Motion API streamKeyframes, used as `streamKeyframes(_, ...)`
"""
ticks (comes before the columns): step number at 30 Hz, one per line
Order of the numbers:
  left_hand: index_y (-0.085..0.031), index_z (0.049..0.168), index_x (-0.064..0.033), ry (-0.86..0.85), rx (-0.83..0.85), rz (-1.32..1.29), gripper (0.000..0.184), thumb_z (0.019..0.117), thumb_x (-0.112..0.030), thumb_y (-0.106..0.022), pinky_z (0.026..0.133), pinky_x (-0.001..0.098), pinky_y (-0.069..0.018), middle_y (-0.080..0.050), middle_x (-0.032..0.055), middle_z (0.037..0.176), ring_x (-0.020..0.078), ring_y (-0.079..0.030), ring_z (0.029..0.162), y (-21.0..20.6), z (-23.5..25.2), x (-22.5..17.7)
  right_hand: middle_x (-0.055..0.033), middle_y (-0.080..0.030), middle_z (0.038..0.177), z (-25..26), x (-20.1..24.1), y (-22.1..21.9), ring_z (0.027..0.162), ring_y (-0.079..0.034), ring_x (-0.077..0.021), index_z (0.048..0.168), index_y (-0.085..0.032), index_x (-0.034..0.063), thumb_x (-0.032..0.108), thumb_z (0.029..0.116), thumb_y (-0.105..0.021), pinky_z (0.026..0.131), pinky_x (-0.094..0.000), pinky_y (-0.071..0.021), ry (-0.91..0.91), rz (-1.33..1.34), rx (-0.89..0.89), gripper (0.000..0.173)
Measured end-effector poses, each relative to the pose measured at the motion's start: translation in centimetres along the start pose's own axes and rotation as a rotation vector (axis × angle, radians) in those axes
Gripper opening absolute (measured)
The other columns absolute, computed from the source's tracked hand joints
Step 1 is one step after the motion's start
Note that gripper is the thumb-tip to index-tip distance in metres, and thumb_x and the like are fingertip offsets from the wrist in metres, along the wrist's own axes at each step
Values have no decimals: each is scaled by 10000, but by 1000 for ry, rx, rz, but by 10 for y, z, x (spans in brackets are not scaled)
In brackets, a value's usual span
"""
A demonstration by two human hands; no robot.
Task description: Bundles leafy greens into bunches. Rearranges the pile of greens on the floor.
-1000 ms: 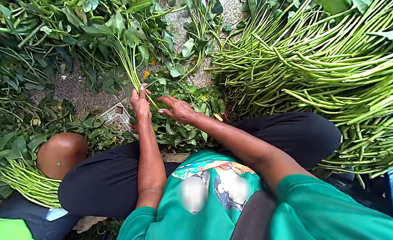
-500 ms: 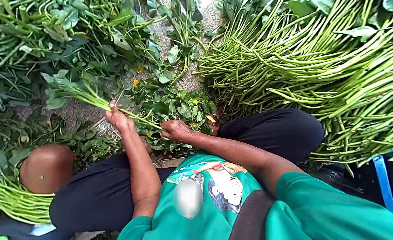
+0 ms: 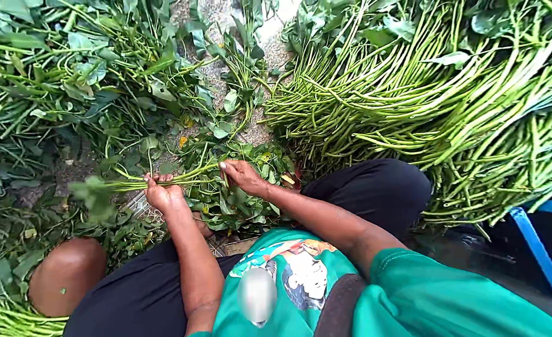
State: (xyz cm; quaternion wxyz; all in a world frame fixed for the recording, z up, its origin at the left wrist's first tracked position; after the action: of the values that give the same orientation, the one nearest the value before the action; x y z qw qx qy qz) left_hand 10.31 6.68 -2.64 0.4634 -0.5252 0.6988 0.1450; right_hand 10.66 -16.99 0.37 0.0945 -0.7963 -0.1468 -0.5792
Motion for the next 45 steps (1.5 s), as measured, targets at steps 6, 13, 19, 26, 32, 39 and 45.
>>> streamKeyframes(6,-448,1130,-79,-320,41,115,192,1133,-130,-264,478,229,-462,-503,10,770,85,-474,513,-5,1,-51,-14,-587,721,52,-91,95,521,-506,-85,1028,-591,44,290,1139,-336,486,-243,-449,-423,584,-600,371)
streamKeyframes(13,-583,1247,-116,252,344,160,336,1141,-219,-281,630,231,-548,-569,-30,780,79,-584,625,-37,-21,26,-205,-490,1507,88,-163,113,1317,-539,-361,1562,-373,87,134,1033,-577,988,-576,-502,-650,424,-522,569)
streamKeyframes(19,-589,1178,-35,297,350,242,283,1127,-133,-329,687,320,-620,-634,33,788,143,-670,672,-42,-30,39,-208,-532,1451,128,-163,117,1193,-619,-343,1563,-348,130,313,1051,-605,913,-490,-546,-679,608,-647,602)
streamKeyframes(26,-611,1168,-64,257,465,328,261,1119,-134,-364,595,220,-538,-605,-2,802,79,-582,617,-51,-32,39,-249,-695,1151,145,-108,124,1048,-693,-356,1214,-661,-51,279,1013,-665,961,-530,-547,-397,-145,-491,386)
streamKeyframes(32,-602,1212,-99,191,585,440,205,1107,-156,-436,613,194,-532,-683,13,991,62,-617,683,-55,-43,37,-221,-716,1005,82,-45,51,948,-705,-392,986,-715,-31,350,983,-681,872,-615,-523,-11,-713,-265,383)
streamKeyframes(39,-597,1174,4,84,450,504,158,1070,-39,-486,509,182,-500,-700,58,930,64,-605,597,-50,-33,32,-213,-747,1103,35,-30,-24,970,-747,-373,1282,-668,-32,151,1000,-660,891,-556,-586,244,-479,-118,336)
streamKeyframes(45,-564,1201,-13,172,317,521,158,1074,-95,-517,478,181,-467,-693,75,913,60,-574,562,-24,-15,38,-193,-764,1113,25,-21,-38,969,-762,-369,1259,-722,19,76,986,-656,868,-554,-599,404,-539,-15,286)
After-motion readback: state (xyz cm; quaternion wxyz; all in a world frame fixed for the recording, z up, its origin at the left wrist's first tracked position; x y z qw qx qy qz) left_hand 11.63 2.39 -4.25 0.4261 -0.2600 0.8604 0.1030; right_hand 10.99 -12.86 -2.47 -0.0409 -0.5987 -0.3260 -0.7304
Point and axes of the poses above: each hand's wrist, its own z-axis towards the middle knuckle, its own y-axis out of the back of the hand, x = y × z, the point moved 8 cm from there along z, towards the middle knuckle
